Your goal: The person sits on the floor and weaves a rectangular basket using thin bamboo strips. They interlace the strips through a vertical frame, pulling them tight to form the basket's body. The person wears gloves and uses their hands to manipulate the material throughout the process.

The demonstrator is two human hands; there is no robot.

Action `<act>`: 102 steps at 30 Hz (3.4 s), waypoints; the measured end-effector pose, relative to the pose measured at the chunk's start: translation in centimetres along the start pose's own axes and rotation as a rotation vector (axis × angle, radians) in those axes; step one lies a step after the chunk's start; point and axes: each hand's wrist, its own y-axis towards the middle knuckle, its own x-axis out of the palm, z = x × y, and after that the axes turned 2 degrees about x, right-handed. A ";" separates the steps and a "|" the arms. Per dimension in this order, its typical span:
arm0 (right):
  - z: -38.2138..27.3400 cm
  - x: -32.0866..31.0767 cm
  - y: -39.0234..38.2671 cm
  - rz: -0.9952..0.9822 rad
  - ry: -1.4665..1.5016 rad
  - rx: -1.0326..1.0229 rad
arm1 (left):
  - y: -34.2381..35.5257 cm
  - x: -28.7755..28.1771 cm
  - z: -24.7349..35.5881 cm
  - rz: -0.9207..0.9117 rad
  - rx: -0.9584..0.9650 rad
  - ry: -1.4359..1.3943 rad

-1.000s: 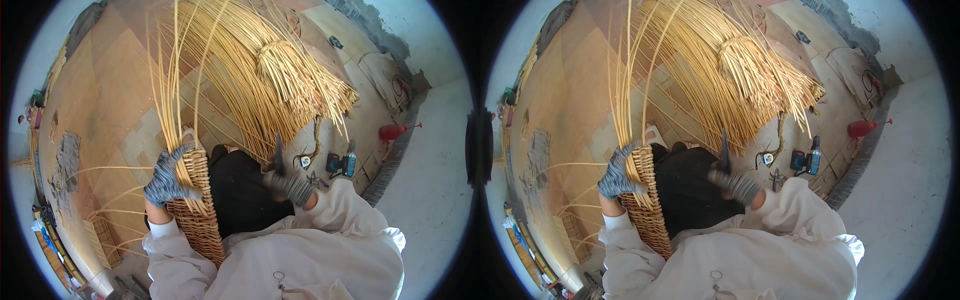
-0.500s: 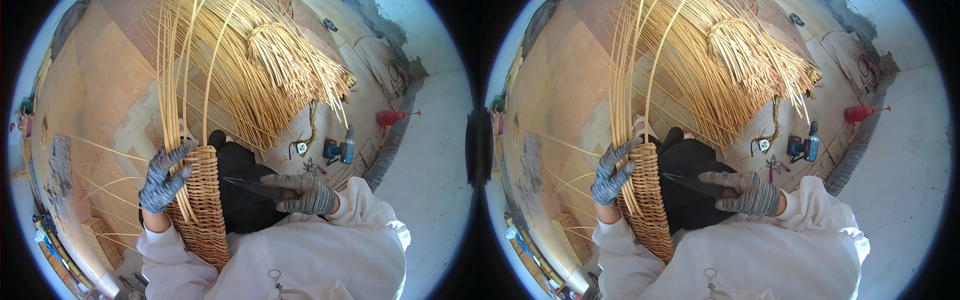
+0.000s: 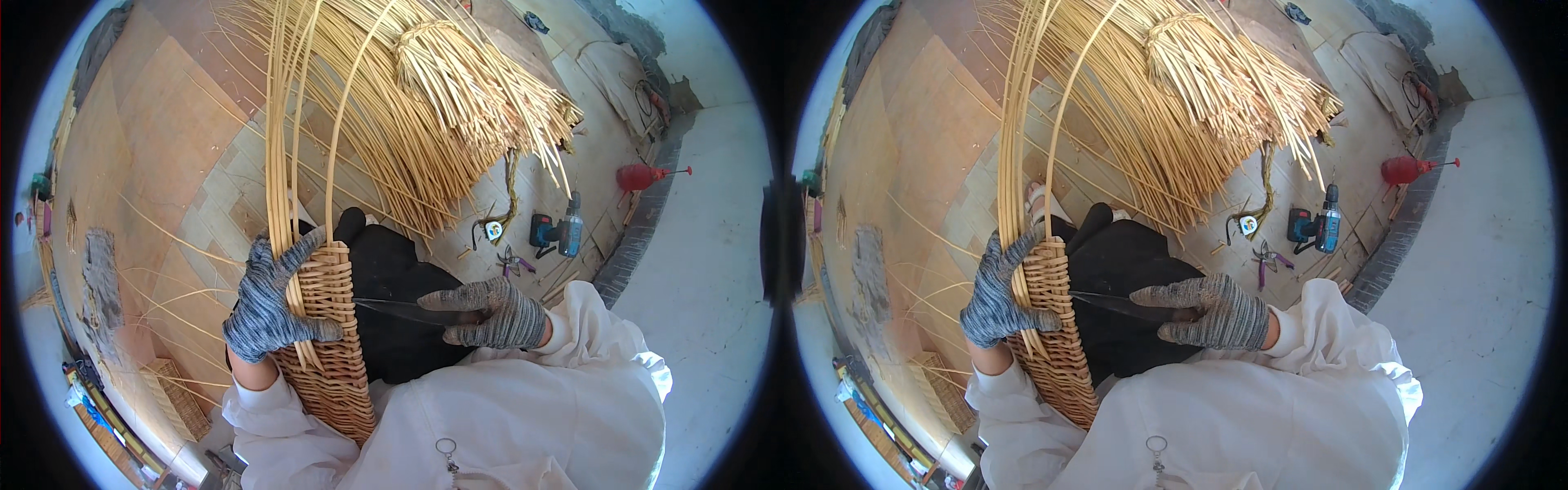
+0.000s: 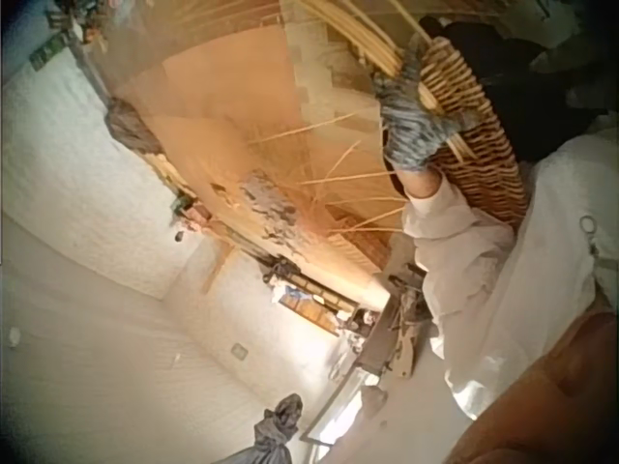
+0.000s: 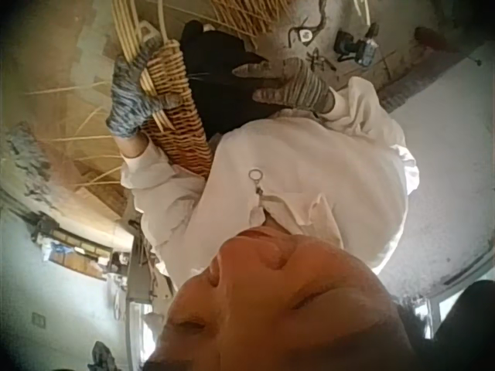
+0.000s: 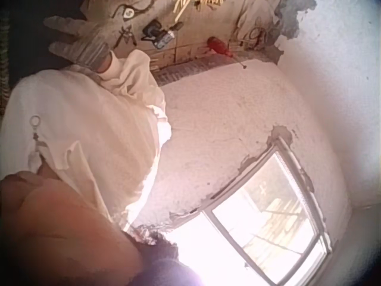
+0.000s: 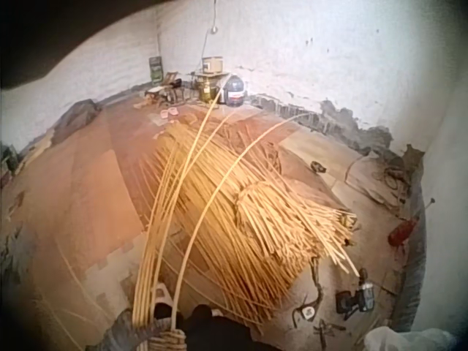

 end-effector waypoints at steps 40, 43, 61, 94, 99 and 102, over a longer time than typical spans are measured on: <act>-7.3 -2.1 5.6 -0.146 -0.495 -0.061 | -1.3 0.3 -2.1 0.033 -0.140 -0.079; -5.6 -2.5 6.4 -0.125 -0.875 -0.454 | -1.6 0.6 -2.3 0.046 -0.150 -0.083; -8.2 -2.2 7.6 -0.168 -0.724 -0.347 | -1.7 0.5 -2.3 0.069 -0.107 0.016; -6.8 -1.7 9.3 -0.278 -0.429 0.002 | -2.1 1.4 -2.5 0.170 -0.096 0.032; -5.5 -4.8 9.5 -0.811 0.361 0.908 | -0.4 1.3 -2.1 0.135 0.011 -0.024; -9.7 -2.5 8.5 -0.536 -0.180 0.794 | -0.8 2.0 -2.7 0.235 0.077 -0.132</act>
